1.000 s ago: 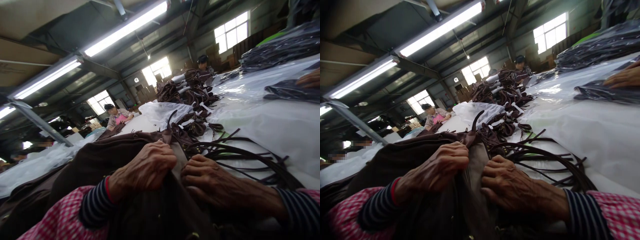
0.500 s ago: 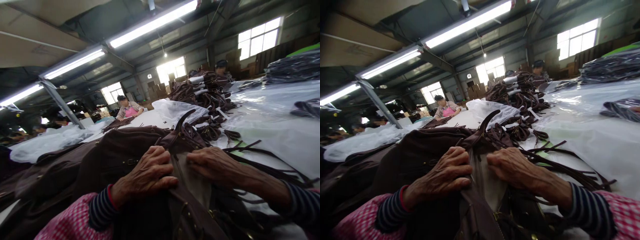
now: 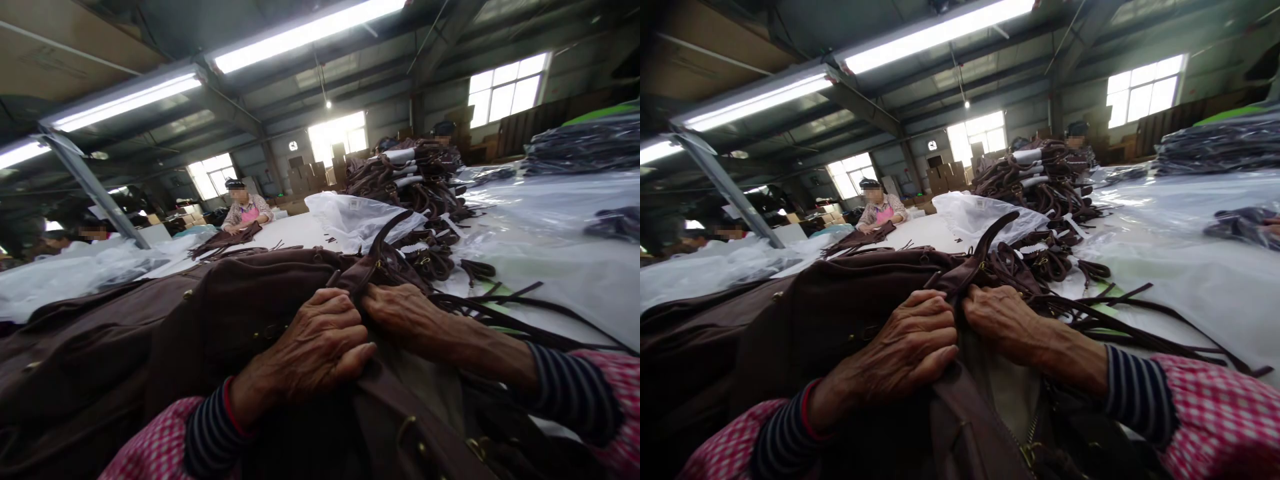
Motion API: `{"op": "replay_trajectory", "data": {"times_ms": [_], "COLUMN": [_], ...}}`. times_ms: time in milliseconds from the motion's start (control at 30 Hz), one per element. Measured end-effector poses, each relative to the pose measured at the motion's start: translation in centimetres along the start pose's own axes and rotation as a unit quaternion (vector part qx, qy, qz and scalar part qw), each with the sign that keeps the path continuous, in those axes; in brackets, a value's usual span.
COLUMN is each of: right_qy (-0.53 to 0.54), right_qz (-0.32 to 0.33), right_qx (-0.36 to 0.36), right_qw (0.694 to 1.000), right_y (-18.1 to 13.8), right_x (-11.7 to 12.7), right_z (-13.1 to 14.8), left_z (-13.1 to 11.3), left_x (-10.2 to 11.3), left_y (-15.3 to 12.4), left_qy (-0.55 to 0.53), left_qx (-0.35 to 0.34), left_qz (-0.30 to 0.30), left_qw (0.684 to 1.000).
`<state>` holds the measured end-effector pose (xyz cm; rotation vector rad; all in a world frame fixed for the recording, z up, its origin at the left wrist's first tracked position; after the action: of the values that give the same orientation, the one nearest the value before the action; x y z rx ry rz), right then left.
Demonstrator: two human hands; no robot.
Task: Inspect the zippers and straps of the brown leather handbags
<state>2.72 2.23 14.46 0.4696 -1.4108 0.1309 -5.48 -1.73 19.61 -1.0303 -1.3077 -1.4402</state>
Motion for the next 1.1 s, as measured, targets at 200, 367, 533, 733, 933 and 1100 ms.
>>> {"op": "replay_trajectory", "data": {"times_ms": [200, 367, 533, 733, 933, 1100], "right_qy": [-0.018, 0.040, 0.163, 0.363, 0.490, 0.336], "right_qz": [-0.014, -0.041, -0.096, -0.139, -0.083, -0.183], "right_qx": [-0.010, 0.029, 0.022, -0.076, -0.051, -0.065], "right_qw": [1.000, 0.998, 0.982, 0.918, 0.866, 0.922], "right_y": [-0.3, -3.5, -5.6, -5.5, -6.1, -10.3], "right_x": [0.6, 1.3, 1.6, 1.0, 0.5, 5.1], "right_z": [0.1, 1.3, 1.1, -1.2, -1.4, -7.1], "left_z": [0.3, 1.2, -0.1, 0.6, 1.4, 0.6], "left_x": [0.2, -0.6, -0.1, -1.1, -3.3, -3.3], "left_y": [0.0, 0.1, 0.8, 1.4, 2.0, 2.2], "left_qy": [-0.031, -0.046, -0.006, 0.025, 0.058, 0.067], "left_qx": [0.029, 0.050, 0.023, 0.039, 0.093, 0.088], "left_qz": [-0.014, 0.011, -0.002, 0.004, 0.014, -0.028], "left_qw": [0.999, 0.998, 1.000, 0.999, 0.994, 0.994]}}
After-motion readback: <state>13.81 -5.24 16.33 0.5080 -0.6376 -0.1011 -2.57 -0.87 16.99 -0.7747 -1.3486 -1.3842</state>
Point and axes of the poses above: each hand's wrist, its own y-axis towards the middle knuckle, its own x-axis out of the back of the hand, z = x × y, the point moved 9 cm from there along y, towards the middle knuckle, and after that the axes turned 4 degrees about -x, right-handed, at the moved point
